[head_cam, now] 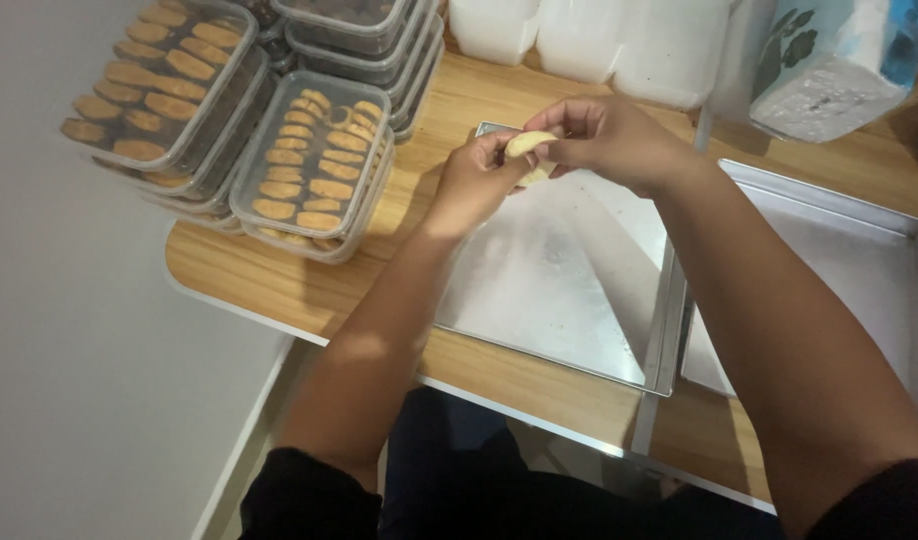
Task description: Forming small rings of dough by hand and placing them onto a baking tray for cooking.
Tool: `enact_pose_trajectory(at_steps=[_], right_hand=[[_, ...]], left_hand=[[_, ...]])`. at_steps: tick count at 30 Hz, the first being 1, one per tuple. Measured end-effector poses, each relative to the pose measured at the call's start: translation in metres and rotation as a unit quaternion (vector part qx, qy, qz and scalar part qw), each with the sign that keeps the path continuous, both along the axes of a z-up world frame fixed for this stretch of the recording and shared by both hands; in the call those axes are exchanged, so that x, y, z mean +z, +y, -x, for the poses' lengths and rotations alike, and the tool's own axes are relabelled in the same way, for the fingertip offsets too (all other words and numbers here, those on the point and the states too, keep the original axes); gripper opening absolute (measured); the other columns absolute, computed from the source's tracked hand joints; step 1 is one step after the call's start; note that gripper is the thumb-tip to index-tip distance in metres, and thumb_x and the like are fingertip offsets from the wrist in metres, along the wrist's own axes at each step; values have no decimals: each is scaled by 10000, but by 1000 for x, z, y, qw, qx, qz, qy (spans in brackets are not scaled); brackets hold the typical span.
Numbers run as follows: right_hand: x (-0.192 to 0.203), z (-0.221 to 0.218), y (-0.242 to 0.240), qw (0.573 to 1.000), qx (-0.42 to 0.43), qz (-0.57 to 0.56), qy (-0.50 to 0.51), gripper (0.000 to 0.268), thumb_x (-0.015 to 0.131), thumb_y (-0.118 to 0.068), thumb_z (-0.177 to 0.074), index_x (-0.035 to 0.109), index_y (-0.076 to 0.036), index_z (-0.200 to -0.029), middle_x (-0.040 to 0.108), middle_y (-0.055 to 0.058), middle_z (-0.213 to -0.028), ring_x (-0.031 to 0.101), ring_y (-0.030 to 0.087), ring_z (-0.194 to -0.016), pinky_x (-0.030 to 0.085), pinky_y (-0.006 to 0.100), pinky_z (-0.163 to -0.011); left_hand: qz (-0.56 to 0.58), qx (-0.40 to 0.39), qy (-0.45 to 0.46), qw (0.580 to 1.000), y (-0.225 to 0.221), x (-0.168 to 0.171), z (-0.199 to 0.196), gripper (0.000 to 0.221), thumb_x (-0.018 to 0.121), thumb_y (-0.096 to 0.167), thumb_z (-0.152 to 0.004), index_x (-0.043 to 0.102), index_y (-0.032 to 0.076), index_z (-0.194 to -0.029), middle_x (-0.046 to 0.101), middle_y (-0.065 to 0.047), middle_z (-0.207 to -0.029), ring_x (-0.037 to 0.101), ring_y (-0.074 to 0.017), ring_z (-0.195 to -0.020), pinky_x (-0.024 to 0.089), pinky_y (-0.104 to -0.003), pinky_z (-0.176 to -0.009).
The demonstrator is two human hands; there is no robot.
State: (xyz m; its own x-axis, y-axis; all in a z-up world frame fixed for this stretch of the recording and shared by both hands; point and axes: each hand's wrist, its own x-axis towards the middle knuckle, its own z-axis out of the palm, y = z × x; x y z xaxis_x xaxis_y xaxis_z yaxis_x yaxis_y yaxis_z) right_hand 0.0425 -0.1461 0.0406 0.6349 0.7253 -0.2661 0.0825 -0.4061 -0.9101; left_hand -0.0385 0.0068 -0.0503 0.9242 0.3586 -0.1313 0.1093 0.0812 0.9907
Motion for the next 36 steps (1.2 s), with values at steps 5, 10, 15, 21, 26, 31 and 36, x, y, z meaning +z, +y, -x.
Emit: enact_pose_trajectory(at_steps=[5, 10, 15, 21, 26, 31, 36], right_hand=[[7, 18, -8, 995, -25, 27, -96, 300, 629, -264, -966, 670, -118, -1225, 684, -4, -1145, 708, 118, -957, 642, 283, -840], [-10, 38, -40, 974, -88, 26, -207, 370, 601, -334, -972, 584, -223, -1325, 598, -49, -1409, 700, 149, -1100, 509, 293, -833], [-51, 47, -74, 946, -45, -233, -222, 349, 613, -13, -1015, 528, -22, -1353, 489, 194, -1441, 672, 372, -1160, 608, 438, -893], [-48, 65, -93, 927, -96, -242, -270, 311, 605, -21, -1037, 593, -2, -1347, 465, 205, -1475, 660, 380, -1195, 595, 436, -927], [-48, 69, -100, 920, -144, -249, -267, 285, 595, -57, -1050, 612, -1, -1329, 487, 209, -1444, 661, 358, -1194, 589, 454, -954], [-57, 72, -99, 905, -204, -296, -227, 267, 555, -63, -1071, 594, 36, -1316, 511, 223, -1415, 664, 348, -1177, 592, 464, -975], [-104, 49, -97, 857, -289, -424, 48, 321, 594, -229, -1047, 593, -17, -1287, 656, 66, -1173, 717, 192, -1060, 611, 351, -975]], left_hand=[[-26, 3, 6, 1000, -2, 9, 3, 295, 729, 257, -824, 759, 157, -1100, 723, 2, -962, 690, -91, -890, 631, -258, -733], [3, 5, 26, 1000, -7, 24, 4, 383, 695, 231, -806, 731, 102, -1165, 738, -18, -1014, 693, -104, -929, 610, -261, -741], [39, -38, -68, 996, -19, 22, -7, 478, 774, 172, -843, 663, -21, -1265, 730, -155, -1007, 765, -228, -880, 711, -331, -714], [125, -47, -51, 990, -51, 58, -3, 459, 642, 234, -906, 634, -44, -1271, 678, -173, -1004, 736, -266, -880, 701, -466, -760], [85, -59, -37, 994, -73, 79, 0, 469, 612, 261, -921, 648, -50, -1270, 677, -195, -1014, 748, -294, -915, 678, -483, -791], [44, -74, -32, 996, -94, 100, 5, 532, 612, 350, -921, 665, -45, -1272, 701, -240, -1090, 764, -330, -983, 644, -523, -855], [-206, -134, -24, 969, -112, 129, 11, 497, 556, 426, -939, 694, 69, -1256, 766, -203, -1055, 809, -322, -889, 687, -438, -754]])
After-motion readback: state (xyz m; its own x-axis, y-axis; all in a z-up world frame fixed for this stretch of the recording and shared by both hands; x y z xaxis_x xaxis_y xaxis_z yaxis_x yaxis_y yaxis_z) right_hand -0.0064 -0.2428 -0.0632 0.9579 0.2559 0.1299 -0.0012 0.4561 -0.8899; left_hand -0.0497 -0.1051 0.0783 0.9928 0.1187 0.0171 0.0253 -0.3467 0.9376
